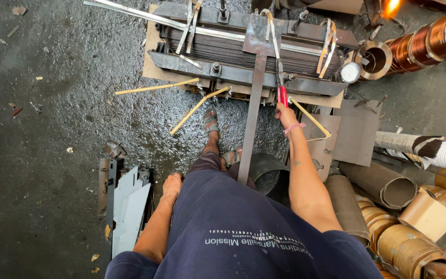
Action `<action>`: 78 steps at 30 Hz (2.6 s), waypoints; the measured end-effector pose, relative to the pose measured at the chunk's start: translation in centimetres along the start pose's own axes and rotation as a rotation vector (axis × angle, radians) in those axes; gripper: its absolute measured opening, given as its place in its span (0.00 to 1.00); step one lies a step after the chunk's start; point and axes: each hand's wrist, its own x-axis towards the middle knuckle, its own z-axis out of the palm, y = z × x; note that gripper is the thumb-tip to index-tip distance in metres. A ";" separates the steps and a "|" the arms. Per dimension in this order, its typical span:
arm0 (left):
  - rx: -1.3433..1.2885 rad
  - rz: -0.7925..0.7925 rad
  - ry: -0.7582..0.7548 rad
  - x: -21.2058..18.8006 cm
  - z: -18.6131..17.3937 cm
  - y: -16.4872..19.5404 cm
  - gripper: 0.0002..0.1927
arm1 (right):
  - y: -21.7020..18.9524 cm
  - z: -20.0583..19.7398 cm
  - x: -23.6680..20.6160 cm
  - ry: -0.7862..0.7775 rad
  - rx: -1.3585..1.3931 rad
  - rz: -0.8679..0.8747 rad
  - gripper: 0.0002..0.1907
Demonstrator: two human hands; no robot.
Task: The person welds a metal frame using a welding torch, producing sparks and molten metal. They then use pliers to adjust and secure metal strips on the frame. The task involves precise hand movements and tool handling.
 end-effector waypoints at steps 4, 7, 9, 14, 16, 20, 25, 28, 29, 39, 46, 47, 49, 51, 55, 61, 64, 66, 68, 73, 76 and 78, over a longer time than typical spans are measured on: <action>0.018 0.017 0.012 0.0 0.0 0.0 0.19 | 0.2 0.0 0.1 -0.023 0.026 -0.011 0.16; 0.029 0.012 -0.001 0.2 -0.1 0.1 0.19 | 0.2 -0.1 0.3 -0.034 0.061 -0.039 0.16; 0.025 0.009 -0.011 0.3 -0.1 0.0 0.19 | 0.2 -0.1 0.4 -0.037 0.065 -0.027 0.15; 0.019 0.019 -0.012 0.3 0.0 -0.1 0.18 | 0.2 -0.1 0.4 -0.029 0.086 -0.025 0.15; 0.019 0.015 -0.015 0.5 0.0 -0.2 0.17 | 0.2 0.0 0.5 -0.034 0.054 -0.022 0.15; 0.018 0.015 -0.004 0.5 0.1 -0.3 0.17 | 0.3 0.1 0.7 -0.035 0.072 -0.019 0.15; 0.024 0.012 -0.005 0.7 0.2 -0.2 0.17 | 0.4 0.1 0.9 -0.046 0.092 -0.036 0.16; 0.029 0.003 -0.008 0.7 0.2 -0.1 0.17 | 0.4 0.0 0.9 -0.010 0.021 -0.016 0.17; 0.031 0.002 -0.008 0.8 0.2 0.0 0.17 | 0.3 -0.1 0.9 -0.010 0.029 -0.022 0.18; 0.007 -0.020 -0.037 0.6 -0.1 0.3 0.18 | 0.1 0.0 0.8 -0.004 0.026 -0.017 0.18; 0.017 -0.013 -0.020 0.5 -0.4 0.6 0.18 | -0.3 0.1 0.9 -0.010 0.057 -0.020 0.18; 0.020 -0.010 -0.015 0.5 -0.5 0.6 0.18 | -0.3 0.0 0.9 -0.013 0.056 -0.022 0.18; 0.013 -0.014 -0.021 0.5 -0.6 0.7 0.18 | -0.3 0.0 0.9 -0.019 0.054 -0.026 0.18; 0.012 -0.013 -0.020 0.6 -0.6 0.7 0.18 | -0.3 0.0 0.9 -0.008 0.049 -0.020 0.17; 0.002 -0.010 -0.011 0.6 -0.7 0.6 0.18 | -0.3 -0.1 0.9 -0.020 0.018 -0.014 0.17; -0.016 -0.003 0.003 0.5 -0.6 0.5 0.17 | -0.5 -0.2 0.6 -0.016 -0.006 0.015 0.17; -0.025 -0.013 0.002 0.5 -0.7 0.6 0.18 | -0.5 -0.2 0.6 -0.027 0.009 -0.003 0.18; -0.019 -0.011 0.004 0.6 -0.7 0.6 0.18 | -0.4 -0.2 0.6 -0.030 0.020 0.008 0.17; -0.004 -0.001 0.005 0.5 -0.7 0.5 0.18 | -0.2 -0.1 0.7 -0.045 0.044 -0.002 0.17; 0.006 -0.001 0.000 0.5 -0.6 0.4 0.17 | -0.1 0.0 0.8 -0.063 0.063 -0.022 0.16; 0.005 -0.003 -0.011 0.5 -0.6 0.4 0.17 | -0.2 0.0 0.7 -0.039 0.000 -0.018 0.16; 0.010 -0.006 -0.017 0.6 -0.6 0.4 0.17 | -0.2 0.0 0.6 -0.039 -0.002 -0.013 0.16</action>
